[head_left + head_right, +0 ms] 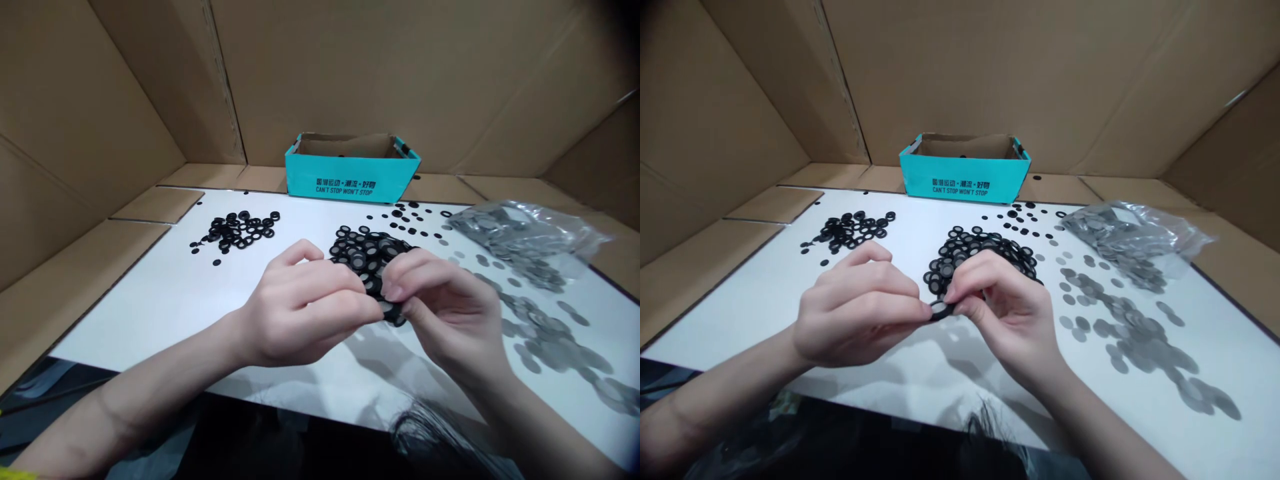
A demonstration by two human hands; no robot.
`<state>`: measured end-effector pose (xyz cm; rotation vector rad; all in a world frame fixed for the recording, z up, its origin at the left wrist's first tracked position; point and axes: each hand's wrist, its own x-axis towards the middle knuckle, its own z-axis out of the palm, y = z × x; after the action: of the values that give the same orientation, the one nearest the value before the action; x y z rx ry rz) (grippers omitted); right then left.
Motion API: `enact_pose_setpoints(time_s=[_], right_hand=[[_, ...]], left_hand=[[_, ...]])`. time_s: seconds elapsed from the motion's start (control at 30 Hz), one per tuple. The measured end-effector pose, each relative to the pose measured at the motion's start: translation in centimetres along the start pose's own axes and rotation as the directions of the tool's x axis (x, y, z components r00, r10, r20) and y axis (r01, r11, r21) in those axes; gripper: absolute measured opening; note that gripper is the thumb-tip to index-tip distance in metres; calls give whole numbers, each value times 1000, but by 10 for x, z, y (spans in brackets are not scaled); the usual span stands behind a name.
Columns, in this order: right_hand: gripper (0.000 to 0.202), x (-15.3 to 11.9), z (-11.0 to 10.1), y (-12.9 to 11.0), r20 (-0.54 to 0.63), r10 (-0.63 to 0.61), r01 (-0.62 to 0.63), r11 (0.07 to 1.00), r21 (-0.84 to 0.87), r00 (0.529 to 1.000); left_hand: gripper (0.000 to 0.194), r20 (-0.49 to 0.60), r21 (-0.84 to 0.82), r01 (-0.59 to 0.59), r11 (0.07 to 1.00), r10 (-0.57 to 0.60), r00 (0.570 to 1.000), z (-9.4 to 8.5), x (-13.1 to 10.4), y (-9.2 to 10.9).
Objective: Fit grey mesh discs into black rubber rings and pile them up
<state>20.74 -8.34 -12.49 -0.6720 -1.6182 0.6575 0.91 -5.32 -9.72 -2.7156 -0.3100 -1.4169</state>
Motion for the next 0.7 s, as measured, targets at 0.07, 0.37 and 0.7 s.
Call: enact_pose_setpoints(time_s=[0.07,0.37,0.7], right_hand=[[11,1,1,-1,0,-12,12,1000,-14,1000],[10,1,1,-2,18,-11,11,1000,-5,1000],[14,0,0,-1,35,-7,7,1000,19,999]], left_hand=[[15,-4,17,2,1000,-2,1000,-2,0,1],[14,9,18,-13,1000,13,1000,-3,-1,1],[15,18,13,-9,1000,9,1000,-3,-2,0]])
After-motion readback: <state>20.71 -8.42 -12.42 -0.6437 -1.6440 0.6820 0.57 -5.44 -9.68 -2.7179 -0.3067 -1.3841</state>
